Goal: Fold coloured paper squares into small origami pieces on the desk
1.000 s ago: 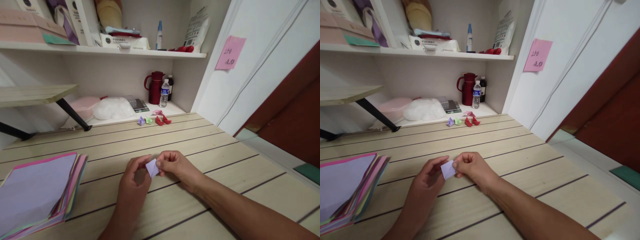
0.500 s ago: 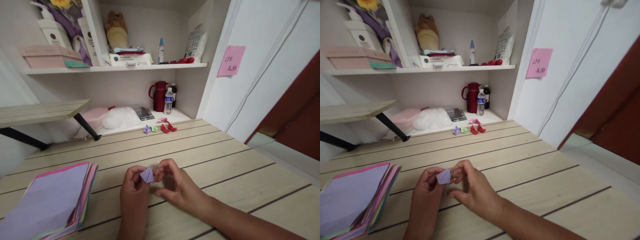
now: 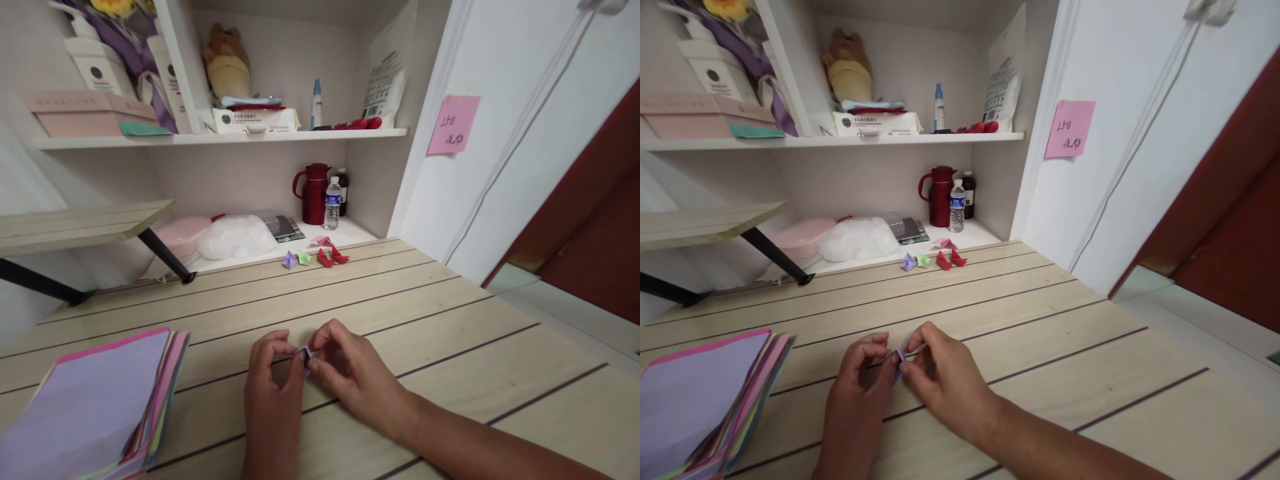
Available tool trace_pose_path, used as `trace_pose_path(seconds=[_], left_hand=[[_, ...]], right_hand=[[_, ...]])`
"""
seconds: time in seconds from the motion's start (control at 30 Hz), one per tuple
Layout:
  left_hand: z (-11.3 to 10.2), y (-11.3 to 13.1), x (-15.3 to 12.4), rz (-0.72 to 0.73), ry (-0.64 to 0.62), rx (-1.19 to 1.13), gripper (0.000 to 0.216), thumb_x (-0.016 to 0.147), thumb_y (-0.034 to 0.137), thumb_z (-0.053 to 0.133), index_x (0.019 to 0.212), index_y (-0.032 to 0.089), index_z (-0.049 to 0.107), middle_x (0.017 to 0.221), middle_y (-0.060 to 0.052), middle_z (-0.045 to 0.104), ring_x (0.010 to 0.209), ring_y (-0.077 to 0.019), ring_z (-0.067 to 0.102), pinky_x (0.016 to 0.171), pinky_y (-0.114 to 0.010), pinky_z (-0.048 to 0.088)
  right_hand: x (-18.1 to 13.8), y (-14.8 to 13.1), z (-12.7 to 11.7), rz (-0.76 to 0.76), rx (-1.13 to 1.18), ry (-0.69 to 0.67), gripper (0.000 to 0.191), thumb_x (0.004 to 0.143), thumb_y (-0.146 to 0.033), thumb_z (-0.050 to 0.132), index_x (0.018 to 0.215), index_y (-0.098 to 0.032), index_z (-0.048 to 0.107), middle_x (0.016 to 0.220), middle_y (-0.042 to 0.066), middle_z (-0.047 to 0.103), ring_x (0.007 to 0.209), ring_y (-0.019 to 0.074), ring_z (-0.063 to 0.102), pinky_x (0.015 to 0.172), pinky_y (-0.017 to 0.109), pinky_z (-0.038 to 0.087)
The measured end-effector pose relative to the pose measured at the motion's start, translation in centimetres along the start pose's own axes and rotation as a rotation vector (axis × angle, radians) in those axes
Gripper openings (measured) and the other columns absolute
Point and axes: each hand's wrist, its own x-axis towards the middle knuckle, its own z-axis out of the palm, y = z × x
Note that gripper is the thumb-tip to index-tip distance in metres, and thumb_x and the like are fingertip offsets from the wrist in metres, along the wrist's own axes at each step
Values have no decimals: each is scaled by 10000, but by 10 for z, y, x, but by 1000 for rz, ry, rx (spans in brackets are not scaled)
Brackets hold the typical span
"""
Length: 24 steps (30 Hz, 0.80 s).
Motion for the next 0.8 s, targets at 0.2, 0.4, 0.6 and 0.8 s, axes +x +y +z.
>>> trace_pose_path(seconds=[0.2, 0.4, 0.6, 0.8], left_hand=[[2, -1, -3, 3, -51, -57, 176, 766, 377, 690, 744, 214, 627, 906, -45, 673, 855, -210, 659, 814, -343, 515], [3, 1, -6, 48, -63, -30, 135, 773, 341, 698, 833, 224, 669, 920, -48, 669, 875, -216, 658, 832, -347, 508], [5, 2, -10, 69, -54, 4, 213, 767, 295, 682, 969, 250, 630, 1003, -42, 663, 937, -199, 640, 880, -341, 487], [16, -2, -19, -87, -158, -381, 507, 765, 380, 663, 1235, 255, 522, 1151, -71, 668, 1114, -223, 632, 1006, -379, 440]], right_hand=[[-2, -2, 3, 55, 55, -39, 217, 813, -180, 645, 946, -250, 489, 761, -32, 632, 659, 147, 610, 589, 241, 441], [1, 1, 2, 43, 83, 53, 114, 843, -176, 591, 869, -238, 499, 724, -30, 594, 652, 142, 556, 601, 245, 430], [3, 4, -2, -61, 86, 146, 146, 807, -89, 537, 822, -233, 521, 856, 11, 653, 809, 169, 613, 738, 274, 468], [4, 7, -3, -93, 89, 233, 145, 824, -95, 528, 814, -239, 544, 834, 10, 643, 798, 175, 615, 729, 271, 476]])
